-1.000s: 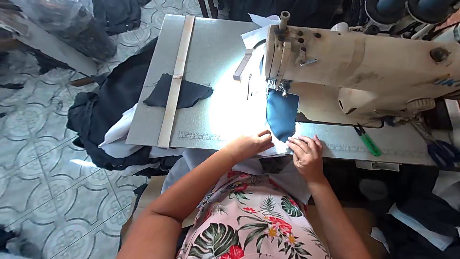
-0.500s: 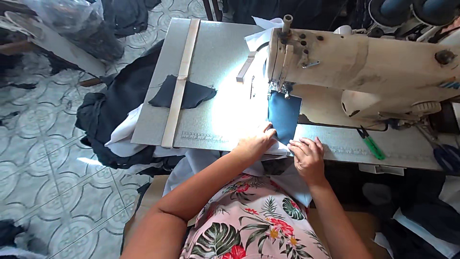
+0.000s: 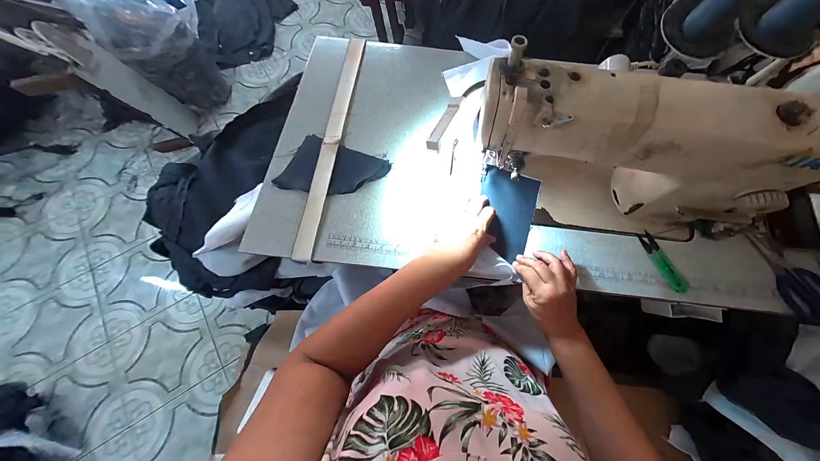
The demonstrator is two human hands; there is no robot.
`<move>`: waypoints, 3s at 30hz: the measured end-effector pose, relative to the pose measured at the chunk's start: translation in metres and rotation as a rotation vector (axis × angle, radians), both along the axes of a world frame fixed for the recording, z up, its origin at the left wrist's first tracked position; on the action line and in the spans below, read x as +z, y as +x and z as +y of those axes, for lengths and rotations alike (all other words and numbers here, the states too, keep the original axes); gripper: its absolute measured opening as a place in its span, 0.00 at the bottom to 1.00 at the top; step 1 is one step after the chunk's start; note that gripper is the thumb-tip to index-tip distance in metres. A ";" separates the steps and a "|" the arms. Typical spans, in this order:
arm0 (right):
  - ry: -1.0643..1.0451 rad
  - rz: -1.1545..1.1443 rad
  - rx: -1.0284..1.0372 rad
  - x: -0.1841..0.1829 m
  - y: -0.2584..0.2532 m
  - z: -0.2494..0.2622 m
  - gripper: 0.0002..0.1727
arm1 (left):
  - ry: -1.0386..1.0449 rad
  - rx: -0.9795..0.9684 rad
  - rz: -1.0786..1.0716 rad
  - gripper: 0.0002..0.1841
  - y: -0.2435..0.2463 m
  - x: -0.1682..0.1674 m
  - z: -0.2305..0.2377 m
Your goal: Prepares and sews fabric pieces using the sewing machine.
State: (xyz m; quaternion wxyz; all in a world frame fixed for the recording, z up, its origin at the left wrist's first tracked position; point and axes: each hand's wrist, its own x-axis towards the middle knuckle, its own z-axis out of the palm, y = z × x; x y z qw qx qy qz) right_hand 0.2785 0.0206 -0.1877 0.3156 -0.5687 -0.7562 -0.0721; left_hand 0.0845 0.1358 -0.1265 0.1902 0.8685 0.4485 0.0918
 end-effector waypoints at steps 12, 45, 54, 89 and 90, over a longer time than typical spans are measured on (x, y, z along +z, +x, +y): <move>-0.005 -0.006 -0.010 0.001 -0.002 -0.002 0.14 | -0.026 -0.035 0.044 0.32 -0.004 0.008 0.014; -0.076 -0.036 -0.087 0.011 -0.017 0.015 0.11 | 0.063 0.089 0.067 0.24 0.003 0.004 -0.011; -0.088 -0.033 -0.082 0.012 -0.017 0.017 0.12 | 0.032 0.118 0.094 0.25 0.004 0.006 -0.012; -0.258 0.271 -0.019 0.025 -0.016 0.062 0.18 | 0.174 -0.259 -0.062 0.21 -0.021 -0.015 -0.020; -0.253 0.271 -0.017 0.024 -0.016 0.061 0.18 | 0.180 -0.258 -0.064 0.21 -0.021 -0.014 -0.021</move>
